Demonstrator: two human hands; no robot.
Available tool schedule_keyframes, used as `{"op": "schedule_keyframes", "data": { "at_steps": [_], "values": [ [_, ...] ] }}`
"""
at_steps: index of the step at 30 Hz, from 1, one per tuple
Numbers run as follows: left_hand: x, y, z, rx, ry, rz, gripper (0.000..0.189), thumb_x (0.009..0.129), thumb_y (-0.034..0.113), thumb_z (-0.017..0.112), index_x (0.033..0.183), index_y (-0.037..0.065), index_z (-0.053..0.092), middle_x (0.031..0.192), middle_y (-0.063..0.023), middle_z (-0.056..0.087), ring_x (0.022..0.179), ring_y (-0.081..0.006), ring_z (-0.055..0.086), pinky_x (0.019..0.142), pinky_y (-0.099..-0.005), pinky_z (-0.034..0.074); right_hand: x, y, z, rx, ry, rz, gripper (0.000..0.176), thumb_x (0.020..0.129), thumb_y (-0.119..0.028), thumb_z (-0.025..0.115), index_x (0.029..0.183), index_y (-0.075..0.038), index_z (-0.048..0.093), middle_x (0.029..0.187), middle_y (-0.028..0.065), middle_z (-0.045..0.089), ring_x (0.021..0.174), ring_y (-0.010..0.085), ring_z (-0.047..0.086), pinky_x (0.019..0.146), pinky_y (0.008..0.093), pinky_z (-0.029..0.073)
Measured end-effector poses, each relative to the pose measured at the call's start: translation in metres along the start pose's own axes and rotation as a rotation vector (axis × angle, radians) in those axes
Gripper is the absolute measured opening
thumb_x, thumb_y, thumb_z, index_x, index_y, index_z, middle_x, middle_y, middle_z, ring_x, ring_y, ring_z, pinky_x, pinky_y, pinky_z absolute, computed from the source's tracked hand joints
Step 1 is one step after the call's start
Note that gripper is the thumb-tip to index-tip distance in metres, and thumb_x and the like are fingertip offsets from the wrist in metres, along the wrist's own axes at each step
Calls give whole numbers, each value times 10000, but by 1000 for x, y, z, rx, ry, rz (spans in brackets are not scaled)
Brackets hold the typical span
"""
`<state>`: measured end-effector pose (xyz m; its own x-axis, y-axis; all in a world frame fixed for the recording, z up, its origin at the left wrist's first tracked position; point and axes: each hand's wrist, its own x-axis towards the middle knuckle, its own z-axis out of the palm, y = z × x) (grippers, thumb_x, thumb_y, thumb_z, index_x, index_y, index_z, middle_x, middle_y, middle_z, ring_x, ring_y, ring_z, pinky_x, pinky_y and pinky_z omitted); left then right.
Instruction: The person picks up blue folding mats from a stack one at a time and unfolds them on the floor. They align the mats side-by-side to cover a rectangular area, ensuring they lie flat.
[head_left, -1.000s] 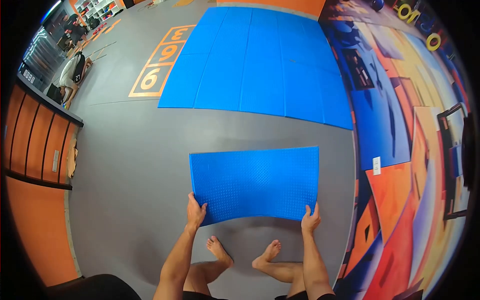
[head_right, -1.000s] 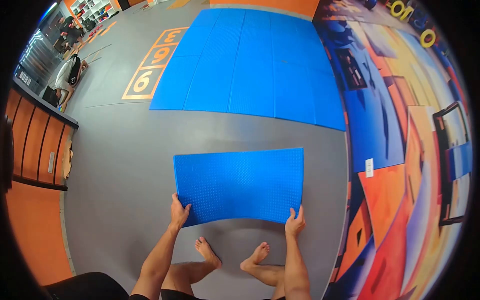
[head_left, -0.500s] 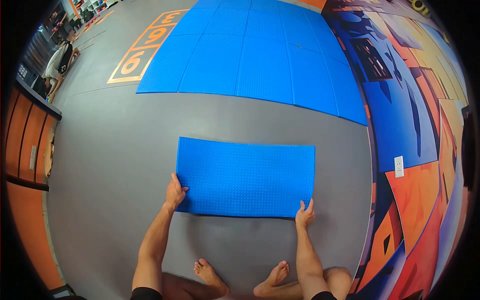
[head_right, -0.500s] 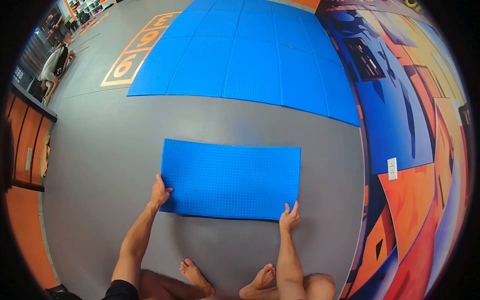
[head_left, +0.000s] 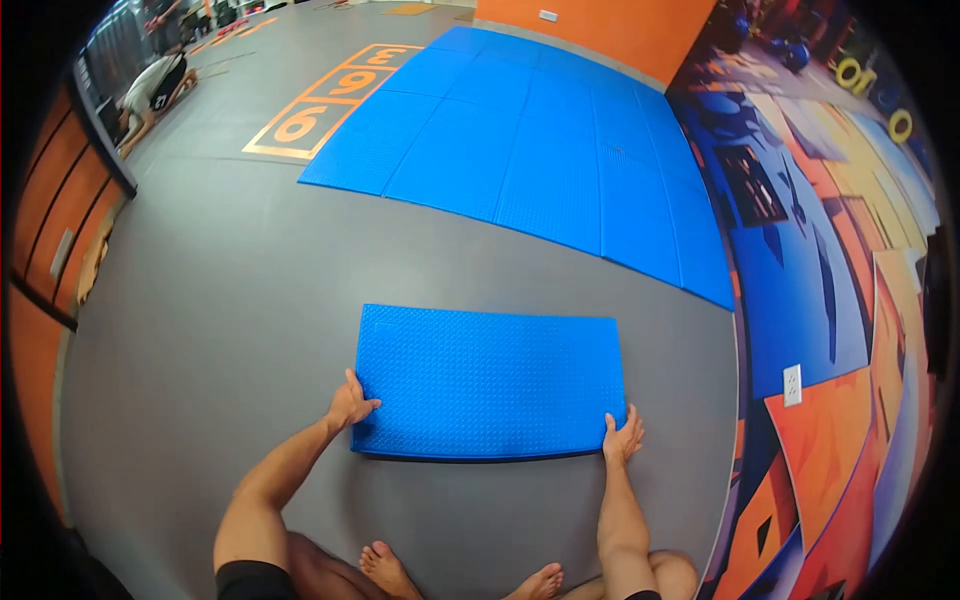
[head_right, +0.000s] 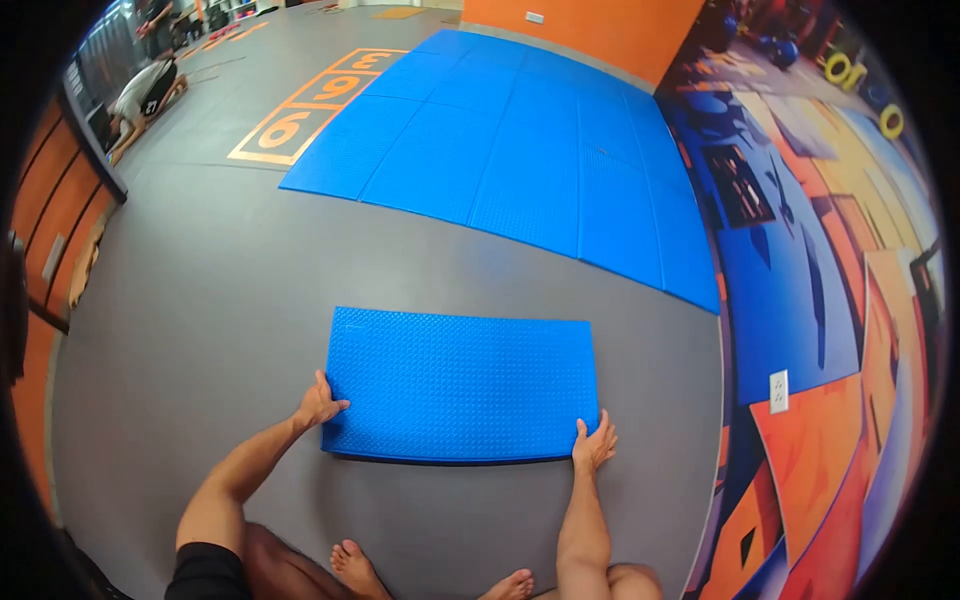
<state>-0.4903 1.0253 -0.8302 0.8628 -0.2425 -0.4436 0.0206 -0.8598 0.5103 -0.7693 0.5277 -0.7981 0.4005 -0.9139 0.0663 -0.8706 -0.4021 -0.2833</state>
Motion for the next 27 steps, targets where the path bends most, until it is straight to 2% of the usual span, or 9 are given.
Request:
{"op": "schedule_keyframes", "data": {
  "at_steps": [3, 9, 11, 13, 16, 18, 20, 23, 27],
  "values": [
    [-34, 3, 15, -30, 15, -145, 809, 781, 316, 835, 1265, -49, 300, 1132, -332, 641, 1094, -482, 625, 955, -484, 503, 6, -4, -1, 131, 76, 57, 663, 832, -263, 768, 1413, -180, 460, 1409, 87, 489, 1332, 323, 415, 1049, 609, 350],
    [-89, 37, 102, -287, -37, -344, 898, 792, 413, 817, 1349, -83, 316, 1128, -294, 661, 1067, -413, 659, 907, -479, 547, -53, -28, 23, 294, -132, -117, 719, 741, -276, 820, 1352, -123, 473, 1316, 185, 459, 1283, 383, 422, 1082, 488, 373],
    [-98, 47, 115, -415, -344, -378, 740, 851, 441, 755, 1282, -77, 451, 1061, -269, 685, 960, -378, 700, 809, -474, 587, -78, -29, 35, 323, -220, -142, 745, 732, -312, 836, 1350, -110, 472, 1295, 195, 446, 1269, 387, 422, 1077, 480, 385],
    [-100, 54, 103, -432, -902, -331, 575, 920, 468, 679, 1162, -44, 578, 996, -235, 701, 864, -341, 728, 701, -468, 611, -99, -28, 43, 304, -265, -202, 803, 726, -367, 853, 1373, -106, 455, 1316, 193, 418, 1266, 392, 417, 1072, 494, 389],
    [-101, 81, 71, -30, -998, -80, 558, 933, 521, 623, 1023, -27, 679, 953, -209, 721, 739, -309, 736, 660, -471, 604, -125, -34, 26, 239, -335, -239, 919, 713, -439, 868, 1430, -109, 397, 1347, 192, 386, 1274, 403, 407, 1076, 504, 389],
    [-82, 99, 54, 379, -654, 167, 545, 923, 451, 633, 1127, -54, 658, 897, -220, 723, 741, -398, 720, 656, -520, 600, -133, -38, 8, 212, -420, -207, 1009, 701, -481, 874, 1474, -115, 340, 1365, 196, 370, 1285, 414, 396, 1083, 509, 389],
    [-45, 74, 72, 541, -123, 393, 555, 920, 446, 602, 1163, -52, 638, 1063, -230, 681, 938, -390, 697, 767, -512, 590, -131, -29, 13, 255, -456, -155, 1072, 716, -453, 870, 1525, -126, 248, 1440, 215, 349, 1346, 418, 378, 1097, 502, 389],
    [-46, 98, 38, 532, -33, 416, 654, 888, 480, 605, 1257, -58, 567, 1259, -254, 572, 1170, -393, 589, 926, -484, 542, -132, -14, 19, 319, -439, -125, 1018, 771, -386, 842, 1537, -119, 228, 1457, 221, 383, 1338, 413, 425, 1083, 491, 408],
    [-52, 111, 68, 571, -386, 326, 740, 832, 458, 679, 1325, -61, 488, 1365, -276, 482, 1280, -410, 496, 1021, -444, 484, -133, 7, 22, 247, -354, -78, 877, 851, -292, 777, 1527, -94, 255, 1414, 222, 460, 1276, 416, 506, 1049, 477, 442]
  ]
}}
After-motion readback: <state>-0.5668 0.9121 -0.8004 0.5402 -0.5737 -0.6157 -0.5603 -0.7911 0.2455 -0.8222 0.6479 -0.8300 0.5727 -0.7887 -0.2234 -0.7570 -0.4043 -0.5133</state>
